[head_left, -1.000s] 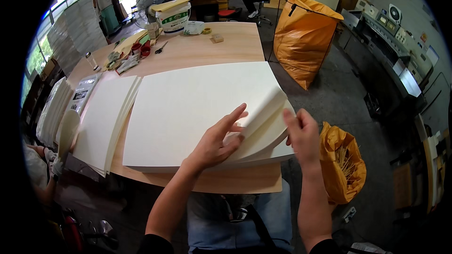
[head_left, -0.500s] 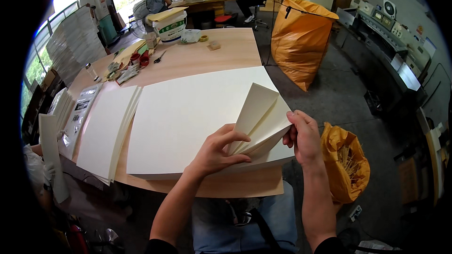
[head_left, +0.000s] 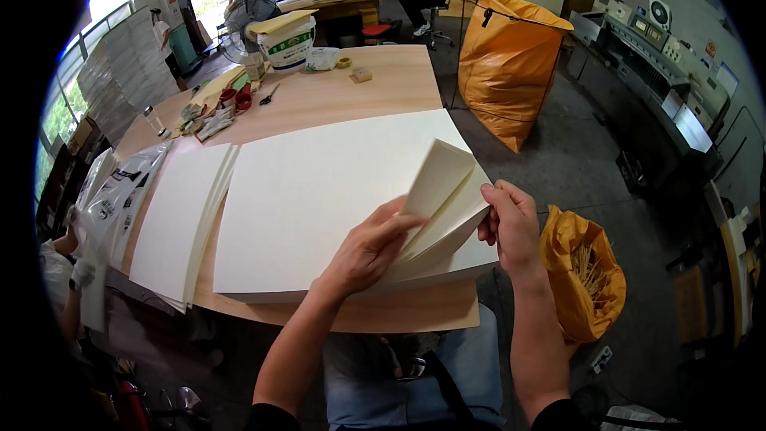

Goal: The person repeatedly picks up stacks of white paper sheets from a table, aligns them, and places them back down. The person also occasionally flips through the sheets to check alignment. Other people are visible in the background working at separate tables.

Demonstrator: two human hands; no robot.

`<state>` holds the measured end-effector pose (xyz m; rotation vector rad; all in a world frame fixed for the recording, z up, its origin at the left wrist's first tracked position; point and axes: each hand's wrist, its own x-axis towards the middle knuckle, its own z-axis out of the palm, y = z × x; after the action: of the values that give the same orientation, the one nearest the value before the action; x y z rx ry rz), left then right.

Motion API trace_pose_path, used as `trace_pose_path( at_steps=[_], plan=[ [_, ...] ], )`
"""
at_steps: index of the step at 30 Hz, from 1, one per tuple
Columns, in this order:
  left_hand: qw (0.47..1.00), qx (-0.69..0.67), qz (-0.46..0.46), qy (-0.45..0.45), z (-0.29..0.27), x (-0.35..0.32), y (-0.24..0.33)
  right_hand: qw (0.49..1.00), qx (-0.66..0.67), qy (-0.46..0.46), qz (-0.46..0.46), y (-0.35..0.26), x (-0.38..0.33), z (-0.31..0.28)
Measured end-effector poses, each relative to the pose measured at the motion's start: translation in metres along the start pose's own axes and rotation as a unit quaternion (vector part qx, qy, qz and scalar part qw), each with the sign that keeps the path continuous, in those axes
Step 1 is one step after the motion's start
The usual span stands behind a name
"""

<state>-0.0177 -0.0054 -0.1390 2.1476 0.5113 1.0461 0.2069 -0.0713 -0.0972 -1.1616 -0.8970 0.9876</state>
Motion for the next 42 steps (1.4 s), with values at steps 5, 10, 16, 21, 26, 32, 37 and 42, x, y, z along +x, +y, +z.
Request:
trace_pose_path(
  at_steps=[5,10,16,21,26,32,37,42],
  plan=[
    [0.999,0.022,0.022,-0.042,-0.002,0.001,0.002,0.999,0.048,-0.001,0.003,0.003,0.002,0.001],
    [1.0,-0.016,0.002,-0.021,-0.002,0.0,-0.002,1.0,0.022,-0.01,-0.02,0.005,0.001,0.0],
    [0.999,-0.033,-0.003,-0.016,-0.003,-0.001,-0.005,0.998,0.019,0.006,-0.055,0.007,-0.003,0.001],
    [0.999,-0.029,-0.009,-0.033,-0.006,0.002,-0.001,0.996,0.056,0.016,-0.061,0.019,-0.002,-0.006],
    [0.999,-0.019,-0.018,0.044,0.006,0.0,0.007,0.978,-0.159,0.068,-0.115,0.023,-0.002,0.004],
    [0.997,0.048,0.03,-0.054,-0.001,0.002,0.002,0.998,0.065,0.008,-0.012,0.005,0.001,0.005],
    [0.998,0.035,0.007,-0.045,-0.001,0.002,0.004,0.998,0.06,0.006,-0.014,0.01,0.0,0.001],
    [1.0,0.012,-0.013,-0.025,-0.002,0.0,0.002,0.998,0.039,0.034,-0.028,0.014,-0.013,-0.004]
  ],
)
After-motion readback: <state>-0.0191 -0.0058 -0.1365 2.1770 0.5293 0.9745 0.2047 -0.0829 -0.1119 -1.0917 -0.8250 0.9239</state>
